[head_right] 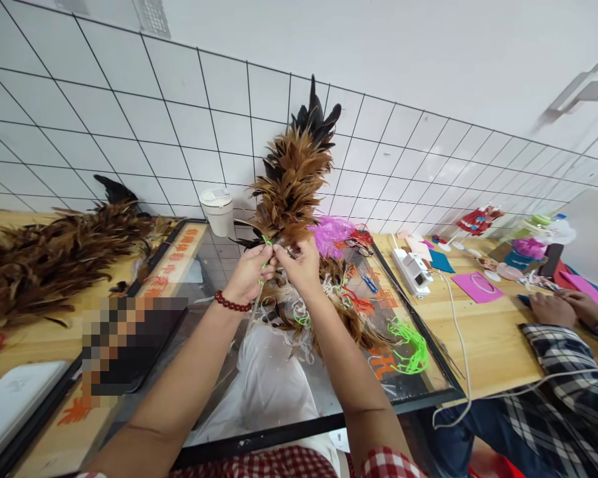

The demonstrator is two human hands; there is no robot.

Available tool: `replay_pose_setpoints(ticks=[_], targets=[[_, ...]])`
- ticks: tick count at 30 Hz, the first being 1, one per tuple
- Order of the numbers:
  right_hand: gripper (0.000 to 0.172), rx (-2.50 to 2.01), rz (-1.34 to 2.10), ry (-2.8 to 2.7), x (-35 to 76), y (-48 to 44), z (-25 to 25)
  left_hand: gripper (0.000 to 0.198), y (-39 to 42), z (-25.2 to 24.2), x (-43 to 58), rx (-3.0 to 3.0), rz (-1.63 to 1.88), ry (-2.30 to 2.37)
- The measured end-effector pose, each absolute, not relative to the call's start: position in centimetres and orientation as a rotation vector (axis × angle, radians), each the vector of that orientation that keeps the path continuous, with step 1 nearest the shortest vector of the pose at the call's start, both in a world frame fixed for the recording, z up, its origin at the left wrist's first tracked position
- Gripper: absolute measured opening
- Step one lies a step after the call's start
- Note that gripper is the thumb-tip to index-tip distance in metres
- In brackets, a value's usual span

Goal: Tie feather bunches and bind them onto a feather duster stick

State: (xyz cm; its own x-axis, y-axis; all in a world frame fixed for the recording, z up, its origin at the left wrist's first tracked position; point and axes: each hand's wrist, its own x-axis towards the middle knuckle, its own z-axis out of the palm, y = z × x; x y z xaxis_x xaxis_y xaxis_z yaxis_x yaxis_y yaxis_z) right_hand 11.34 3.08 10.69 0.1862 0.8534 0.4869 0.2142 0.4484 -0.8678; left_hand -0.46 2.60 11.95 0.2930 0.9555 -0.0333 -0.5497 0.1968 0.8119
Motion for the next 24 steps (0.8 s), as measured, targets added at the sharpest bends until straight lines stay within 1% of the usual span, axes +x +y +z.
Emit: replay_pose_setpoints(ticks=[2,4,6,7,9,11,13,16,19,21,24], targets=[[0.037,-0.927,0.804,-1.297,11.3,2.9,10.2,0.029,2.5,12.1,-0.4,0.796,1.195,0.631],[0.044,-0.820,1.120,-1.312,11.4,2.5,9.7,0.029,2.5,12.2,-0.6,0.808,1.231,0.630],[0.045,-0.811,1.354,-1.312,11.7,2.2,9.3,0.028,2.5,12.4,-0.8,0.824,1.248,0.626],[0.043,-0.848,1.399,-1.286,11.9,2.0,9.2,0.028,2.5,12.5,-1.0,0.827,1.249,0.622],[0.041,-0.951,1.362,-1.203,12.4,1.9,9.2,0.028,2.6,12.6,-1.3,0.825,1.241,0.616],[0.042,-1.041,1.248,-1.146,12.9,1.8,9.5,0.028,2.7,12.6,-1.4,0.821,1.224,0.608],[0.043,-1.088,1.116,-1.163,13.2,1.6,10.1,0.027,2.7,12.5,-1.3,0.831,1.213,0.610],[0.038,-1.117,0.953,-1.269,13.2,1.3,11.0,0.024,2.7,12.1,-1.0,0.870,1.218,0.623],[0.030,-1.073,0.967,-1.354,12.6,1.4,11.5,0.024,2.6,11.8,-0.6,0.909,1.247,0.628],[0.028,-1.023,1.007,-1.316,12.1,1.9,11.5,0.024,2.5,11.7,-0.4,0.930,1.259,0.618],[0.026,-1.009,0.916,-1.221,11.9,3.0,11.2,0.023,2.3,11.7,-0.4,0.965,1.237,0.587]])
